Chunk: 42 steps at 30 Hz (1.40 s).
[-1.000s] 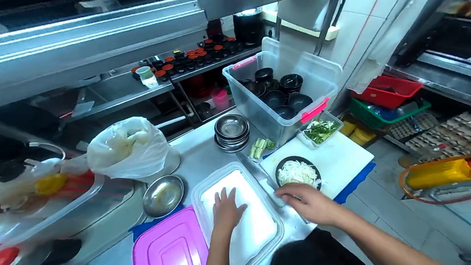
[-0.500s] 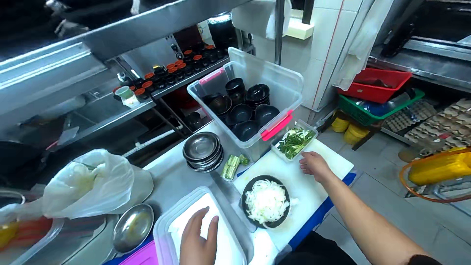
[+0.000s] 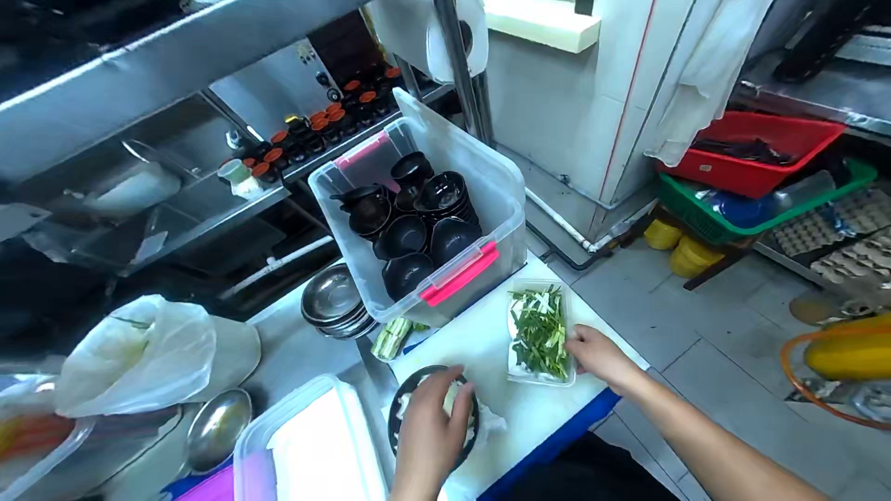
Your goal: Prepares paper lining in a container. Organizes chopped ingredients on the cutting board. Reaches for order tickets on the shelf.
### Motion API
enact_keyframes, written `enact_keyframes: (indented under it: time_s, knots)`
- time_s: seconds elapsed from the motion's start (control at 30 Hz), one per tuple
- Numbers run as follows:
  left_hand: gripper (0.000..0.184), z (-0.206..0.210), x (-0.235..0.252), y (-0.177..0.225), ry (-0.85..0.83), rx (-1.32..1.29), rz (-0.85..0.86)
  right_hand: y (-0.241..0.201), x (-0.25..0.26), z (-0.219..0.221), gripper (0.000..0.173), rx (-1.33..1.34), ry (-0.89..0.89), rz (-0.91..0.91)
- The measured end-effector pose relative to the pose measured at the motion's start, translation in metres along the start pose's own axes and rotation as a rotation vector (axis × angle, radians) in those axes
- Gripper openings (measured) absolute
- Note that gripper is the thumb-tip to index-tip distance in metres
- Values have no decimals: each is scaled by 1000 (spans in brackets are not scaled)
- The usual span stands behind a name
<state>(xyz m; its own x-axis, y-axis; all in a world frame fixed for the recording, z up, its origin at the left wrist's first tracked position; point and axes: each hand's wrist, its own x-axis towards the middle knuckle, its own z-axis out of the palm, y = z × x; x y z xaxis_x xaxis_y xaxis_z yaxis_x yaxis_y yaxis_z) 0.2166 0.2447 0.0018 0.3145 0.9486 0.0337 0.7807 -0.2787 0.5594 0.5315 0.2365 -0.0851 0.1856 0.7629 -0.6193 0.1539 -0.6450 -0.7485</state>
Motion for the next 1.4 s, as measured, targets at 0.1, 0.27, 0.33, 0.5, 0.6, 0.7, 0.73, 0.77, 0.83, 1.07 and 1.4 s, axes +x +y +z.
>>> enact_keyframes:
  time_s: [0.1,0.27,0.33,0.5,0.6,0.7,0.73,0.77,0.83,1.07,1.4]
  knots:
    - [38,22,37,19,-140,-43,-89,14,-1,-20,18,-123,-69,-45]
    - [32,75,103,34,-326,-116,-286,32,-1,-32,19,-199,-100,-110]
    - [37,95,123,32,-396,-73,-338,37,0,-34,18,-182,-97,-131]
    - [52,126,146,19,-483,-180,-379,43,0,-35,17,-172,-124,-137]
    - [51,132,151,17,-487,-175,-368,44,0,-36,16,-165,-127,-156]
    - [48,135,156,15,-504,-152,-369,42,1,-34,16,-177,-142,-185]
    - [45,136,156,14,-501,-152,-376,42,1,-33,16,-184,-142,-189]
    - [41,136,155,13,-490,-153,-387,41,2,-33,16,-195,-140,-189]
    - [32,133,154,13,-455,-147,-414,40,1,-32,16,-216,-132,-185]
    - [24,117,141,2,-368,-299,-544,39,-1,-29,17,-227,-110,-177]
    - [31,105,113,12,-368,-479,-694,39,0,-25,17,-256,-68,-205]
